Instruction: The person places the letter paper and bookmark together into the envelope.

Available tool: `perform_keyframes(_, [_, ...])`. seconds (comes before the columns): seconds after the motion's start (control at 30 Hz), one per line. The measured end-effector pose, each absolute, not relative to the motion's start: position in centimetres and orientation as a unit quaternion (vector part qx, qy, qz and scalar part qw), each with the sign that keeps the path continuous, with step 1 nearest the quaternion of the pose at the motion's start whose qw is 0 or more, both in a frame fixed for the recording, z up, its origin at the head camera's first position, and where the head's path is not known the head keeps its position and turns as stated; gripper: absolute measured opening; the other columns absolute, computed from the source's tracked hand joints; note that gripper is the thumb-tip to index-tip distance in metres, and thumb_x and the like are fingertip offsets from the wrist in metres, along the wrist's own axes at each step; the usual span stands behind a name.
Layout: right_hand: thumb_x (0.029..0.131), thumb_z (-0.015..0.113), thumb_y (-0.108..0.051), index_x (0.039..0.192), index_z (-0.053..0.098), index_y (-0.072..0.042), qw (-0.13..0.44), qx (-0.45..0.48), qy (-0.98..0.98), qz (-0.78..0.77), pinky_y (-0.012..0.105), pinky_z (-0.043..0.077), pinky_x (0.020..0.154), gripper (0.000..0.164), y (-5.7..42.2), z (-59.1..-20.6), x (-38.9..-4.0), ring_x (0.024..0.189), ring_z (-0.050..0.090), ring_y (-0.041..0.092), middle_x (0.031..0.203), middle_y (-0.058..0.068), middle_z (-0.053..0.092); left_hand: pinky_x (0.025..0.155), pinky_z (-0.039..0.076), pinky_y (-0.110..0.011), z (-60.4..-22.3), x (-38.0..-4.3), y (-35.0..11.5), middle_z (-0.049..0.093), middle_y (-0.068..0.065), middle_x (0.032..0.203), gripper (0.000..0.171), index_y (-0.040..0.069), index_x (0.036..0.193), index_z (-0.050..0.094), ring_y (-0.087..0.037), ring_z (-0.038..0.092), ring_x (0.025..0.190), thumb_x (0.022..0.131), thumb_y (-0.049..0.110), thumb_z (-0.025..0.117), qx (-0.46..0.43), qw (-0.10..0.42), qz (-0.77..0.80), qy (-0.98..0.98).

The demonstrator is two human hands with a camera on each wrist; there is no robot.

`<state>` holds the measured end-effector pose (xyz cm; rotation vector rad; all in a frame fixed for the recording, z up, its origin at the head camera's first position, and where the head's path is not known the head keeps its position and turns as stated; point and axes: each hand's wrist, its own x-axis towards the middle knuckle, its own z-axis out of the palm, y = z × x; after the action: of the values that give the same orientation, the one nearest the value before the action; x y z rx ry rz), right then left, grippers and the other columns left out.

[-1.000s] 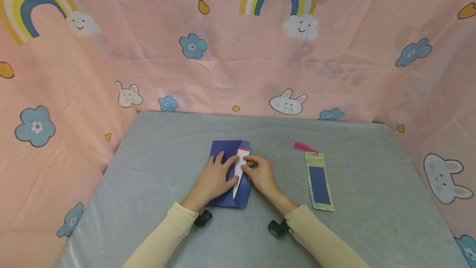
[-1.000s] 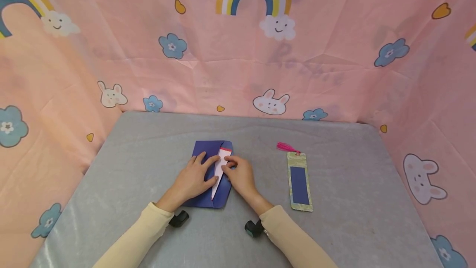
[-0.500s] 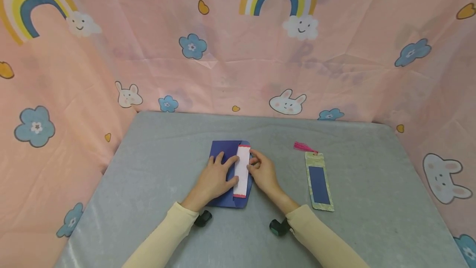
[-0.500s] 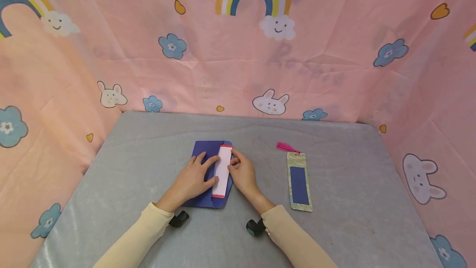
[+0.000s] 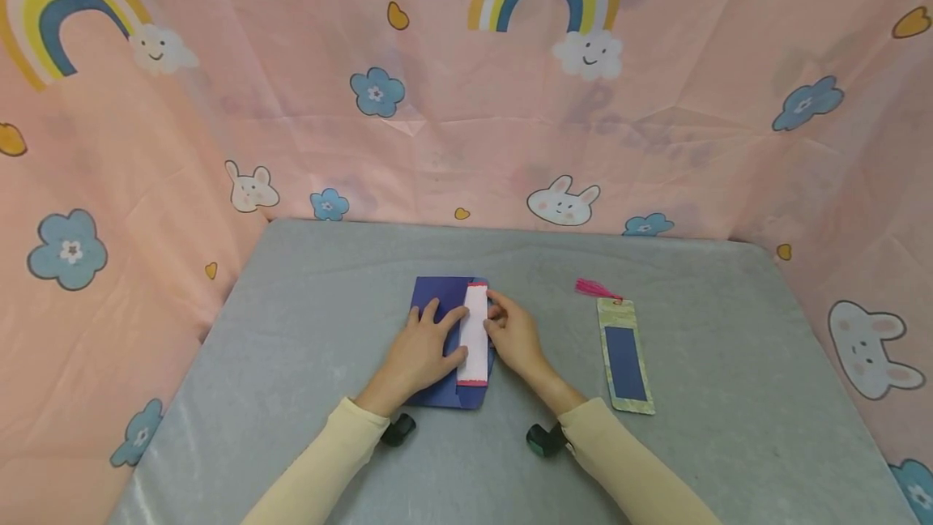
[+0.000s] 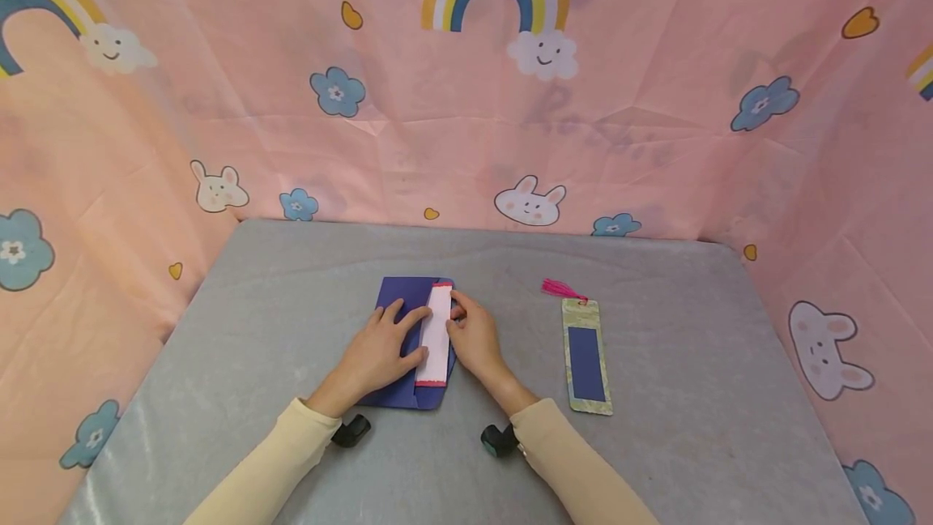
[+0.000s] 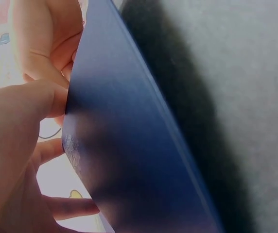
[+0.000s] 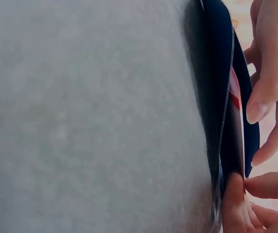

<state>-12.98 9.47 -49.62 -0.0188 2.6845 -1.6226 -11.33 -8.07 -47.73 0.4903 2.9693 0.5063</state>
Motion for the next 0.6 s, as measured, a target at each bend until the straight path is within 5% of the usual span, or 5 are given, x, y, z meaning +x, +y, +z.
perform_keyframes(0.6, [0.082, 0.073, 0.001, 0.142, 0.051, -0.002, 0.063, -0.004, 0.834, -0.547, 0.026, 0.054, 0.056, 0.064, 9.77, -49.59, -12.25, 0.06, 0.061, 0.009, 0.088, 0.013, 0.069, 0.092, 0.05, -0.065, -47.71, -11.49, -8.01, 0.045, -0.026, 0.15, 0.06, 0.032, 0.146, 0.047, -0.059, 0.045, 0.131, 0.09, 0.044, 0.065, 0.158, 0.05, 0.153, 0.974])
